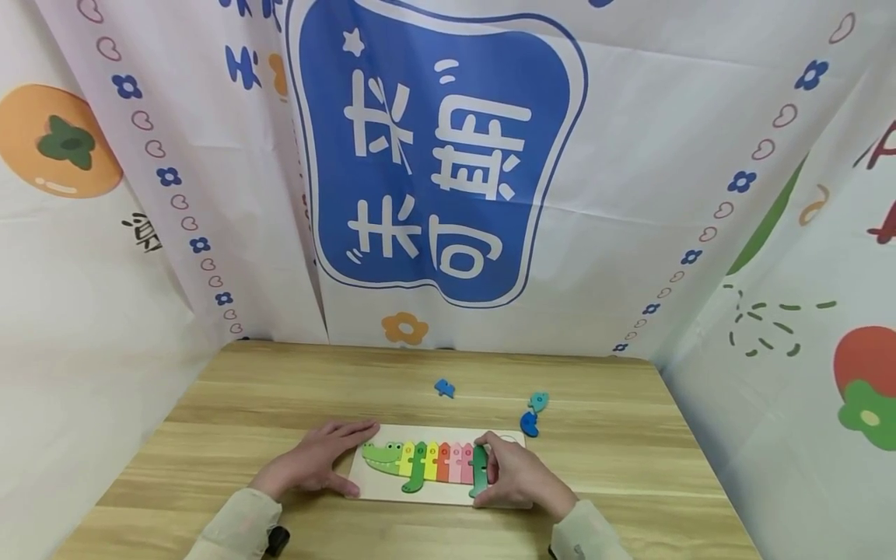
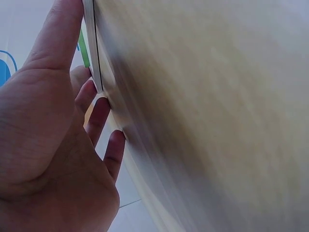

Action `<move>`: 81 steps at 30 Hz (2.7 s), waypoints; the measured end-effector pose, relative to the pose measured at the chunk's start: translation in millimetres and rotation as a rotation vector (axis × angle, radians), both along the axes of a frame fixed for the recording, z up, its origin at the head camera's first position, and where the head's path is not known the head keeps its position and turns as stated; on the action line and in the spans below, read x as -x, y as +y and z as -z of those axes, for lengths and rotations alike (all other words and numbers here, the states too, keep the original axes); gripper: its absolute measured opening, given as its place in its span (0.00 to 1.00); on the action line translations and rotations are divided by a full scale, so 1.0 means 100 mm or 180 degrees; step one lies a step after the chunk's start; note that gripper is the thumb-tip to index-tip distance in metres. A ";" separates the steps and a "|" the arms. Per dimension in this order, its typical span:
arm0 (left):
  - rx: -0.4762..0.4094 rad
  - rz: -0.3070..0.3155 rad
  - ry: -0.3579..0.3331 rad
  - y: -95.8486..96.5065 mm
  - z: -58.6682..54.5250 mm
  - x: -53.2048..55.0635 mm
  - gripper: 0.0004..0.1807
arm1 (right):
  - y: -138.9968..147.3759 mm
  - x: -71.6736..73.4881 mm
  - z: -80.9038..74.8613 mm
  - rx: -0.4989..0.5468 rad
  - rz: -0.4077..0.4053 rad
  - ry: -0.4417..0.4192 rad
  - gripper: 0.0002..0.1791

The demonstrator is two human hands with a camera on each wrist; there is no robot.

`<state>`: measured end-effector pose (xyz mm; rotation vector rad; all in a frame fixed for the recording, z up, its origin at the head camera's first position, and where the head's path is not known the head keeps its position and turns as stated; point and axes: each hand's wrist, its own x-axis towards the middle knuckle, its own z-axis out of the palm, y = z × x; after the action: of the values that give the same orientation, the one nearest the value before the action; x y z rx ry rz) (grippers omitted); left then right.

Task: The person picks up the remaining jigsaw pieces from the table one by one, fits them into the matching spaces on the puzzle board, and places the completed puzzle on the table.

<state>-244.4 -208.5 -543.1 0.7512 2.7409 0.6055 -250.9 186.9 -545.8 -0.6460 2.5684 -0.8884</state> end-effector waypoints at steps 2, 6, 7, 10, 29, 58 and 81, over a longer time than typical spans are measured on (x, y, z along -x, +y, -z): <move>-0.0001 -0.0002 -0.0003 -0.01 0.00 0.00 0.58 | 0.01 0.01 -0.02 0.0028 -0.0051 -0.0038 0.52; -0.0008 -0.0010 -0.0021 -0.01 0.01 -0.01 0.58 | 0.05 0.05 -0.06 0.0208 -0.0109 -0.0203 0.55; -0.0009 -0.0011 -0.0021 -0.01 0.01 -0.02 0.58 | 0.07 0.07 -0.08 0.0259 -0.0101 -0.0236 0.54; 0.0003 -0.0013 -0.0008 -0.01 0.00 -0.02 0.58 | 0.12 0.11 -0.12 0.0362 -0.0005 -0.0235 0.49; -0.0063 0.0017 0.0020 -0.01 0.01 -0.03 0.57 | 0.65 0.60 -0.16 0.0465 0.1332 0.0702 0.23; -0.0002 -0.0052 -0.0058 0.00 0.00 -0.01 0.58 | 0.76 0.82 0.01 0.0008 0.1294 0.0685 0.26; 0.0001 -0.0013 -0.0020 -0.01 0.02 -0.01 0.59 | 0.69 0.89 0.03 0.0036 0.1378 0.0623 0.24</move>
<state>-243.8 -209.4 -544.9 0.7424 2.7374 0.6073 -339.8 255.5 -548.8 -0.1822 2.9429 -1.0119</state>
